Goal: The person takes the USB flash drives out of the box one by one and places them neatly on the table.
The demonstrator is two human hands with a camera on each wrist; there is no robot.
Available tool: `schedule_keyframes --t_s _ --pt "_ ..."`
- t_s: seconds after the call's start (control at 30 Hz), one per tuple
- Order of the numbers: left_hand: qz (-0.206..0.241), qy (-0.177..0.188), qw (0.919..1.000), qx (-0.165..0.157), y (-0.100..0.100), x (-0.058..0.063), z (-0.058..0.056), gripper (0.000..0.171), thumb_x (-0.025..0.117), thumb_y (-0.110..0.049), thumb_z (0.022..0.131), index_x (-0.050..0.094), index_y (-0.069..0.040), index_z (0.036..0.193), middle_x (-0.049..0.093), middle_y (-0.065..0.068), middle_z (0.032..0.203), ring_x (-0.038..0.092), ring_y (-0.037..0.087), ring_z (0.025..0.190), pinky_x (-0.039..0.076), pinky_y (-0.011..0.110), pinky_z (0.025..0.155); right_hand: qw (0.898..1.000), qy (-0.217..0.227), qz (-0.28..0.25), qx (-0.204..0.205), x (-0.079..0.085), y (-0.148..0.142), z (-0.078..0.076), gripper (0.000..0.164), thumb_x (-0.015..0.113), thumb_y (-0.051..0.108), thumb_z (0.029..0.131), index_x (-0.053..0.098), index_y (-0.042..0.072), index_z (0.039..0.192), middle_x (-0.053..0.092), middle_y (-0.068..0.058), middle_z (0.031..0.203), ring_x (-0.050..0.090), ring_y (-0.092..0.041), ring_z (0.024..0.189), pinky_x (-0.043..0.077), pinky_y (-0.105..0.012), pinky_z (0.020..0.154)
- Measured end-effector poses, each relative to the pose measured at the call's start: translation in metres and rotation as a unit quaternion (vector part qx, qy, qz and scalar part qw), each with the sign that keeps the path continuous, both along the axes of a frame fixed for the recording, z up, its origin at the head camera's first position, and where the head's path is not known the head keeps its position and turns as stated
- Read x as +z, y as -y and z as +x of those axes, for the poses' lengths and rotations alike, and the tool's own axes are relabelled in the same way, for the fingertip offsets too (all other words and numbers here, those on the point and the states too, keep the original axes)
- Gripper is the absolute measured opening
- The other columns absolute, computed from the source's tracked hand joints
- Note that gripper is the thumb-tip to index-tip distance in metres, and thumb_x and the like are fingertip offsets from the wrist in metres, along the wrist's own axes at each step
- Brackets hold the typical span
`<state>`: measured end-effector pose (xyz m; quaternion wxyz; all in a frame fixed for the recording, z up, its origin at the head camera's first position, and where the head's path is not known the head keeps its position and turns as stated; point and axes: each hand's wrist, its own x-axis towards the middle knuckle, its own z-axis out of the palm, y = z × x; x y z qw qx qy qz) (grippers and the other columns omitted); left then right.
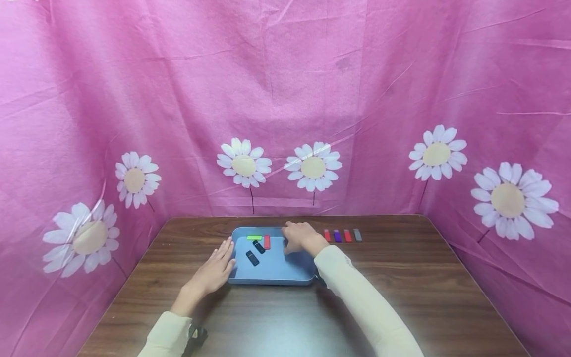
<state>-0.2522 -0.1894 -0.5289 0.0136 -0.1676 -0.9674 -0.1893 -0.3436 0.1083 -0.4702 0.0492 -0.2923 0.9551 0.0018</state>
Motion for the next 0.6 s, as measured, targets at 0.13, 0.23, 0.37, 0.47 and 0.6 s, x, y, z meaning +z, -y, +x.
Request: schedule_keyframes --t_s 0.13,0.23,0.37,0.47,0.6 --pt "-0.004 -0.004 1.0 0.002 0.0 -0.001 0.0 0.061 0.042 -0.024 0.114 0.028 0.008 0.164 0.019 0.022 0.177 0.023 0.042 0.164 0.023 0.059 0.133 1.0 -0.01 0.008 0.003 0.006 -0.006 0.003 0.047 0.087 0.042 0.085 0.07 0.015 0.12 0.064 -0.004 0.114 0.061 -0.019 0.083 0.059 -0.045 0.078" --pt "-0.006 -0.001 1.0 0.004 -0.001 0.002 0.002 0.06 0.043 -0.023 0.115 0.029 0.008 0.164 0.019 0.022 0.177 0.023 0.042 0.164 0.023 0.058 0.134 1.0 -0.016 0.01 0.006 0.009 -0.011 0.005 0.048 0.087 0.043 0.085 0.069 0.015 0.119 0.063 -0.004 0.113 0.059 -0.018 0.078 0.058 -0.044 0.074" --pt "-0.002 0.004 1.0 0.005 -0.003 0.009 0.003 0.059 0.043 -0.021 0.114 0.03 0.01 0.163 0.021 0.024 0.176 0.023 0.044 0.163 0.024 0.06 0.133 0.999 -0.031 0.008 0.012 0.011 -0.018 0.007 0.047 0.087 0.043 0.083 0.069 0.014 0.116 0.062 -0.003 0.109 0.058 -0.018 0.073 0.057 -0.043 0.07" --pt "-0.004 0.004 1.0 0.006 -0.004 0.01 0.004 0.059 0.042 -0.021 0.114 0.03 0.01 0.163 0.021 0.024 0.176 0.023 0.044 0.163 0.024 0.06 0.133 0.999 -0.037 0.004 0.014 0.012 -0.024 0.01 0.045 0.087 0.042 0.083 0.069 0.014 0.113 0.062 -0.003 0.108 0.057 -0.017 0.072 0.056 -0.042 0.068" --pt "-0.003 0.009 0.9999 0.007 -0.004 0.01 0.005 0.06 0.041 -0.022 0.114 0.029 0.009 0.164 0.02 0.023 0.176 0.022 0.043 0.164 0.024 0.06 0.133 0.999 -0.039 -0.009 0.017 0.014 -0.033 0.013 0.045 0.087 0.04 0.083 0.069 0.013 0.114 0.062 -0.003 0.107 0.056 -0.016 0.07 0.055 -0.041 0.066"
